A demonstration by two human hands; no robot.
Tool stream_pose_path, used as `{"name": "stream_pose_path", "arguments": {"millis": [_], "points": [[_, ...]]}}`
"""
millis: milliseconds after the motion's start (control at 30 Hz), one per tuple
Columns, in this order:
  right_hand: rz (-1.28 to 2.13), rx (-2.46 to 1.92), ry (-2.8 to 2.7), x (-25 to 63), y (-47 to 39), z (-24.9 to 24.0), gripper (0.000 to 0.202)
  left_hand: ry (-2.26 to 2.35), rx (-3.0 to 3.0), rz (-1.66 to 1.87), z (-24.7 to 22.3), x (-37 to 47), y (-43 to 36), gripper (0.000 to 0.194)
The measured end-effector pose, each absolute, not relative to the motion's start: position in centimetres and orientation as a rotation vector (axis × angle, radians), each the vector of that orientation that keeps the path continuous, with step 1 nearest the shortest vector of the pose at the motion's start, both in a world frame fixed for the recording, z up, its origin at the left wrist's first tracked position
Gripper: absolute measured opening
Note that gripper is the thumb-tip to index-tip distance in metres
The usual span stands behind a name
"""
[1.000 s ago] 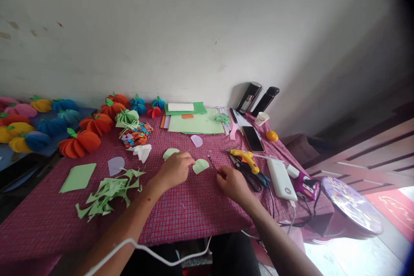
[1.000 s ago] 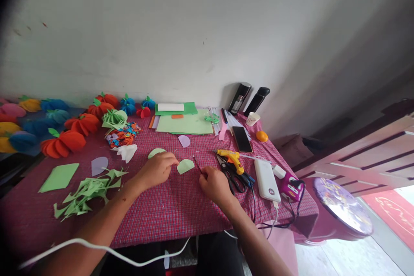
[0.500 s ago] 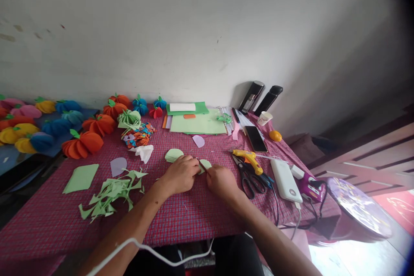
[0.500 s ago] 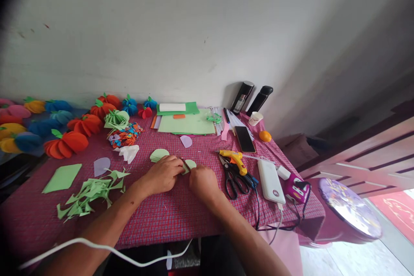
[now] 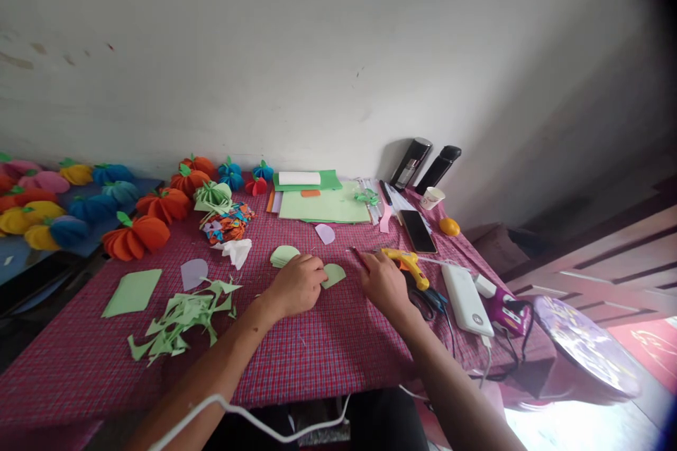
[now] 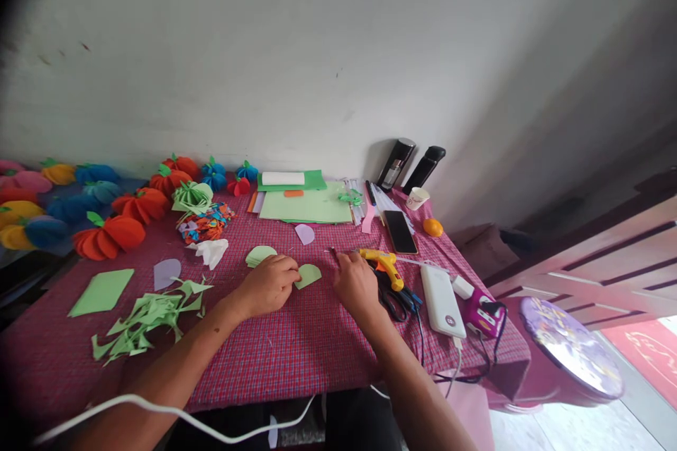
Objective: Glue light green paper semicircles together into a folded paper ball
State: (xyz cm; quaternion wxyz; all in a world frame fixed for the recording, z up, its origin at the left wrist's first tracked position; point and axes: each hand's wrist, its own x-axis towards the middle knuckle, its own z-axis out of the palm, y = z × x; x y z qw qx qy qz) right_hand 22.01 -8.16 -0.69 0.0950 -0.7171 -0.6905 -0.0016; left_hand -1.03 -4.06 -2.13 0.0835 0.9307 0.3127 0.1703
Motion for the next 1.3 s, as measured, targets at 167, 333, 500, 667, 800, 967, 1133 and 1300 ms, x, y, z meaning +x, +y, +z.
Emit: {"name": "stream_pose_path", "arguments": {"millis": [167, 333, 500, 667, 800, 967, 1133, 1300], "points": [[0.208, -1.882, -2.273, 19.5, -6.5, -0.7, 0.035, 1.146, 2.704, 0.568, -2.3, -1.3, -3.4, 0.021], [0.284, -1.928, -2.271, 18.6, -5.1, -1.3, 0.023, 1.208, 2.687, 0.568, -2.4, -1.4, -3.2, 0.020], [0.379, -1.888, -2.124, 19.2, -4.7, -1.8, 0.016, 1.191, 2.668, 0.552, -2.4, -1.1, -3.5, 0.017], [0.563, -1.752, -1.949, 19.9, -4.8, -1.9, 0.012, 1.217, 2.609, 0.618, -2.4, -1.1, -3.5, 0.025], [0.658, -1.599, -1.841, 20.4, -5.2, -2.1, 0.010, 1.216, 2.584, 0.644, -2.5, -1.1, -3.5, 0.027], [0.675, -1.463, -1.795, 20.9, -5.3, -3.3, 0.010, 1.197, 2.562, 0.654, -2.4, -0.8, -3.6, 0.018], [0.445, -1.475, -1.913, 20.9, -5.6, -3.6, 0.027, 1.186, 2.532, 0.675, -2.6, -0.3, -3.7, 0.026], [0.260, -1.577, -2.103, 20.1, -6.4, -2.9, 0.039, 1.196, 2.525, 0.691, -3.0, 0.4, -4.0, 0.043]]}}
